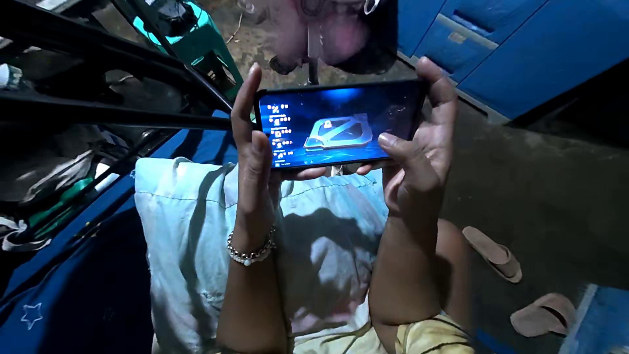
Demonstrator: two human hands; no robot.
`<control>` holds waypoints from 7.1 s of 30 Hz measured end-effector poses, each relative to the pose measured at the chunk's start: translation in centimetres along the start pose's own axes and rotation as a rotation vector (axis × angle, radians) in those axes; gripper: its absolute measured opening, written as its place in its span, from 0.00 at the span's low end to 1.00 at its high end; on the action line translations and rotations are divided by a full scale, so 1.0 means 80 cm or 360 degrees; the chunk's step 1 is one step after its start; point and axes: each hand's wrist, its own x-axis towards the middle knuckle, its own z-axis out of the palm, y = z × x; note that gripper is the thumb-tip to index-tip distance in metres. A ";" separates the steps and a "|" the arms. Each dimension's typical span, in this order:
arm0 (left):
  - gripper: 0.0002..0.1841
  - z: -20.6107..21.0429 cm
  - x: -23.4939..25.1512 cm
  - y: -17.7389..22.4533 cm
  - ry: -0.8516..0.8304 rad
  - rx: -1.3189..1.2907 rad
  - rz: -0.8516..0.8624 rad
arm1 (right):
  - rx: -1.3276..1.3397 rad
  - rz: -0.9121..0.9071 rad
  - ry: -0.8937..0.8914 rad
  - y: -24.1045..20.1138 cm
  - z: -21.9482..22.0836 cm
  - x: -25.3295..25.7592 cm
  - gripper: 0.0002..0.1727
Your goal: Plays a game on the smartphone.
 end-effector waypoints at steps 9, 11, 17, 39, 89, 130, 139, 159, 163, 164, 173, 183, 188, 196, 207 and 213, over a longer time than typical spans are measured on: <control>0.33 -0.009 -0.001 0.001 0.0051 0.0025 0.0112 | -0.0001 0.0011 -0.0079 -0.002 0.008 -0.003 0.48; 0.31 -0.010 -0.002 0.001 0.0093 0.0072 0.0157 | 0.0006 0.0020 -0.0095 -0.002 0.011 -0.004 0.48; 0.29 -0.008 -0.002 0.001 0.0143 0.0094 0.0277 | 0.0023 -0.0041 -0.0181 0.000 0.014 -0.005 0.51; 0.27 0.000 0.000 -0.005 0.0179 0.0197 0.0354 | 0.0045 -0.0080 -0.0202 0.004 0.005 -0.002 0.52; 0.26 0.004 0.000 -0.004 0.0194 0.0241 0.0362 | 0.0029 -0.0069 -0.0192 0.006 0.002 -0.002 0.50; 0.35 0.005 -0.004 -0.004 0.0122 0.0299 0.0242 | 0.0152 0.0000 -0.0287 0.001 -0.009 -0.001 0.53; 0.35 0.004 0.000 -0.003 0.0190 0.0302 0.0340 | 0.0189 -0.0062 -0.0313 0.006 -0.004 0.000 0.56; 0.34 0.004 0.002 -0.006 0.0150 0.0237 0.0392 | 0.0257 -0.0012 -0.0249 0.005 -0.006 0.001 0.45; 0.35 0.005 0.002 -0.007 0.0160 0.0236 0.0384 | 0.0203 0.0039 -0.0222 0.000 -0.005 -0.001 0.45; 0.36 0.005 0.002 -0.007 0.0169 0.0225 0.0383 | 0.0193 0.0037 -0.0217 0.000 -0.004 -0.001 0.45; 0.35 0.005 0.002 -0.006 0.0166 0.0266 0.0422 | 0.0181 -0.0098 -0.0310 0.004 -0.004 0.000 0.56; 0.33 0.006 0.001 -0.005 0.0191 0.0246 0.0404 | 0.0200 -0.0039 -0.0329 0.001 -0.004 -0.001 0.52; 0.33 0.006 0.001 -0.005 0.0190 0.0245 0.0403 | 0.0196 -0.0024 -0.0299 0.001 -0.004 -0.001 0.51; 0.33 0.007 0.000 -0.004 0.0195 0.0228 0.0369 | 0.0166 -0.0006 -0.0309 0.001 -0.007 -0.001 0.52; 0.27 0.001 -0.002 -0.004 0.0124 0.0064 0.0259 | 0.0144 0.0016 -0.0263 -0.001 -0.007 0.000 0.51; 0.26 0.003 0.000 -0.006 0.0171 0.0032 0.0267 | 0.0262 0.0069 -0.0245 -0.005 -0.006 0.000 0.48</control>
